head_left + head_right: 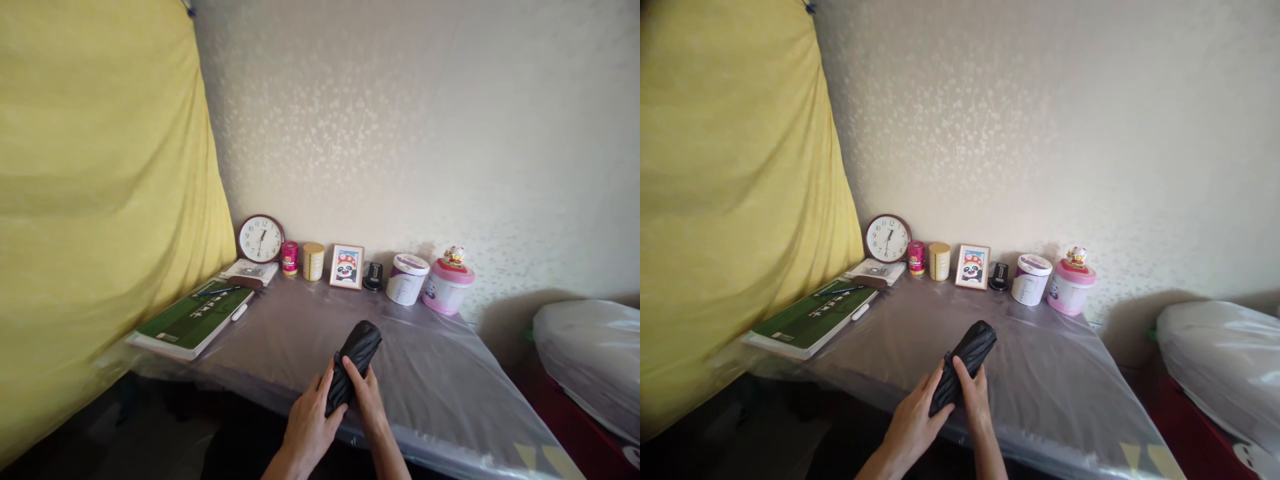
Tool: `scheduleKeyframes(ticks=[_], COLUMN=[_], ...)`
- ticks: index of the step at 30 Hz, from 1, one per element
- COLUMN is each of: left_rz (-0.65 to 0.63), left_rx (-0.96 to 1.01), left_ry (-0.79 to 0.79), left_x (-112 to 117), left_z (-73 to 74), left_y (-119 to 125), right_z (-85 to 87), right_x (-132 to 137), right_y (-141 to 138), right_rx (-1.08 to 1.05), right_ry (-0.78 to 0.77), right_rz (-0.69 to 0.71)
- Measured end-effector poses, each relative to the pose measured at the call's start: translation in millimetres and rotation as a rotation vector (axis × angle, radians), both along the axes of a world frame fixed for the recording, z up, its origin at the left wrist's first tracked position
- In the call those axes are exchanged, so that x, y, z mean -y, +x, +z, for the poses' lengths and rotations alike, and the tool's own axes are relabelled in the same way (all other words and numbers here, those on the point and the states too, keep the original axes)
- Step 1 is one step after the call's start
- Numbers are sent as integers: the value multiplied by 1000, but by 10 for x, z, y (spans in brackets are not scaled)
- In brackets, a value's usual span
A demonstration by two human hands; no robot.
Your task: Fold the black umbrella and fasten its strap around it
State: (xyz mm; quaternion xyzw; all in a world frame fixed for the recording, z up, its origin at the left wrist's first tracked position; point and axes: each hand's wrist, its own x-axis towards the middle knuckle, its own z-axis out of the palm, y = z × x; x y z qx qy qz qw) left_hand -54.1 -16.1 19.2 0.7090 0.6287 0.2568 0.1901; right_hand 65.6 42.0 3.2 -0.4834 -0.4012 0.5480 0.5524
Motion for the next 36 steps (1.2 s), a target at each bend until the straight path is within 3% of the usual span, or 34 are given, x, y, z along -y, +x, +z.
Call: scheduleKeyframes(ticks=[6,11,16,20,23,29,36], left_rz=[18,29,41,52,55,93,89], left_rx=[-216,-347,-372,-383,-383,-410,-414], left_ry=[110,104,71,69,56,55,166], left_x=[-96,-156,-167,-158,-142,-115,-113], left_z=[19,-35,-80,-84,-52,-31,-81], left_y=[-65,-57,-36,-33,-29,-2,-30], right_z=[37,-80,-187,-100,-26,-12,35], right_x=[-117,-182,-214,-190,-173,-184,-162], right_y=[99,111,74,19,6,65,99], right_rx=[372,687,877,879,844,801,754], right_ry=[43,57,300,526,600,677,655], right_rz=[-40,-119,-264,-119,-1,77,139])
